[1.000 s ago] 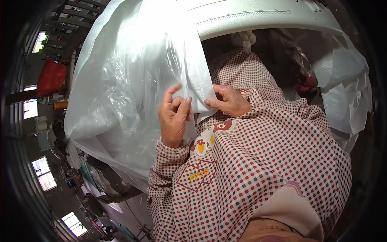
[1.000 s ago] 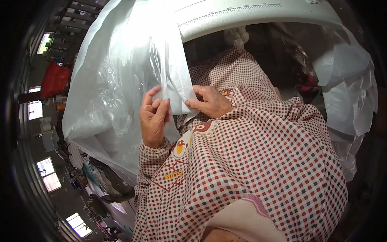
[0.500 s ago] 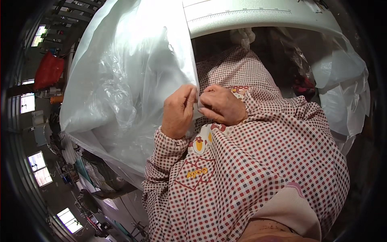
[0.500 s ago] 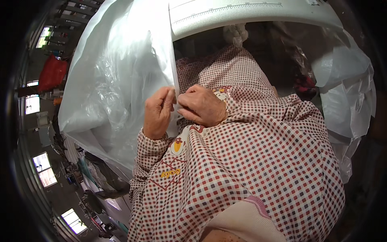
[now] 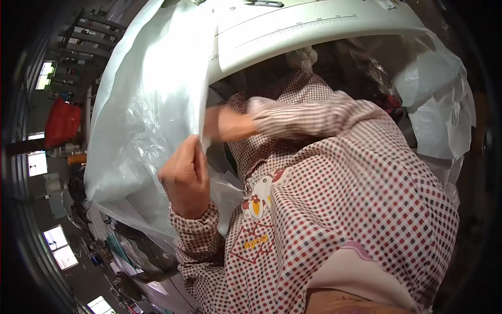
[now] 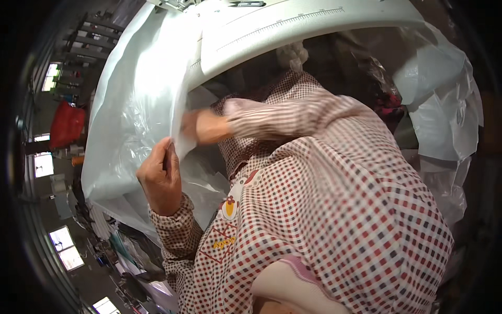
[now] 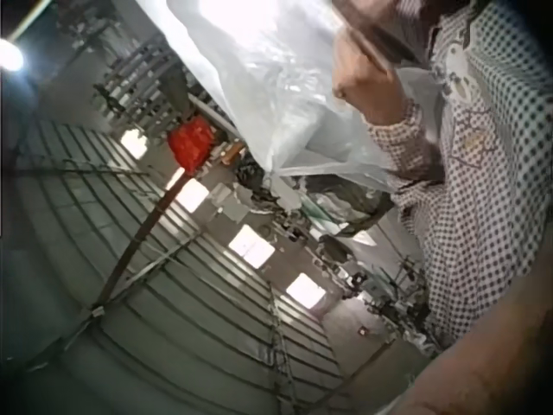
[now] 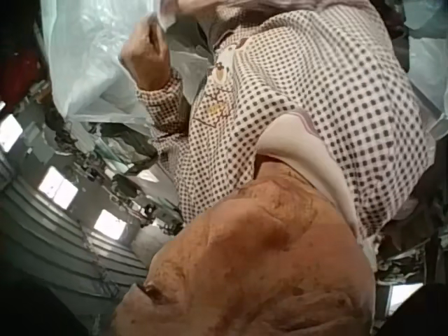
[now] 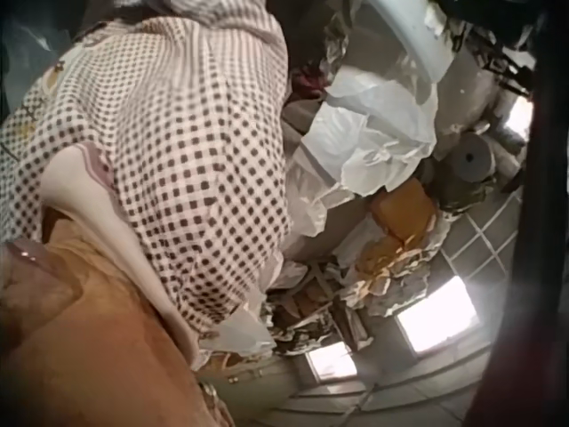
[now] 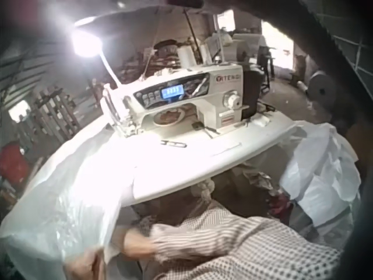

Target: The person aligns and folds plastic sheets by hand and stitches their edges using a sewing machine.

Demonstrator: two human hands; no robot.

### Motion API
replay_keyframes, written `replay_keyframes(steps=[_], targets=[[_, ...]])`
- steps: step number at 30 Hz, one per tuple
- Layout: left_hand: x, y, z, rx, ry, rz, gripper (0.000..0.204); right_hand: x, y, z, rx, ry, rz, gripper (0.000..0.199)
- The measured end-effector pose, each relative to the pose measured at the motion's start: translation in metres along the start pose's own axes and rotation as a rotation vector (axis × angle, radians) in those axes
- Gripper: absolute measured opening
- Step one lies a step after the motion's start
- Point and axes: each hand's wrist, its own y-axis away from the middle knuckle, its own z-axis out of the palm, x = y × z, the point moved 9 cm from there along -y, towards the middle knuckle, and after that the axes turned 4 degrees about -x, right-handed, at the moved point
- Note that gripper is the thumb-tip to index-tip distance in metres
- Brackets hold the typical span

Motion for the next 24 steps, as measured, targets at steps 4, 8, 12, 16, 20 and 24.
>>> replay_keyframes(steps=[4, 8, 12, 16, 20, 24], targets=[[0.031, -0.008, 0.003, -0.214, -0.141, 0.056, 0.008, -0.064, -0.007, 0.101, -0.648, 0.059, -0.379, 0.022], [0.024, 0.015, 0.041, -0.285, -0.154, 0.127, 0.008, -0.060, 0.022, 0.102, -0.902, 0.090, -0.400, 0.022], [0.013, 0.035, 0.071, -0.287, -0.210, 0.093, 0.011, -0.035, 0.046, 0.027, -1.017, 0.179, -0.258, 0.023], [0.006, 0.046, 0.064, -0.210, -0.219, 0.005, 0.012, -0.037, 0.006, -0.096, -0.792, 0.325, 0.017, 0.022], [0.011, 0.048, 0.063, -0.172, -0.165, -0.012, 0.010, -0.006, -0.044, -0.165, -0.158, 0.643, -0.288, 0.027], [0.014, 0.049, 0.058, -0.156, -0.171, -0.072, 0.008, 0.028, -0.072, -0.156, -0.225, 0.691, -0.287, 0.019]])
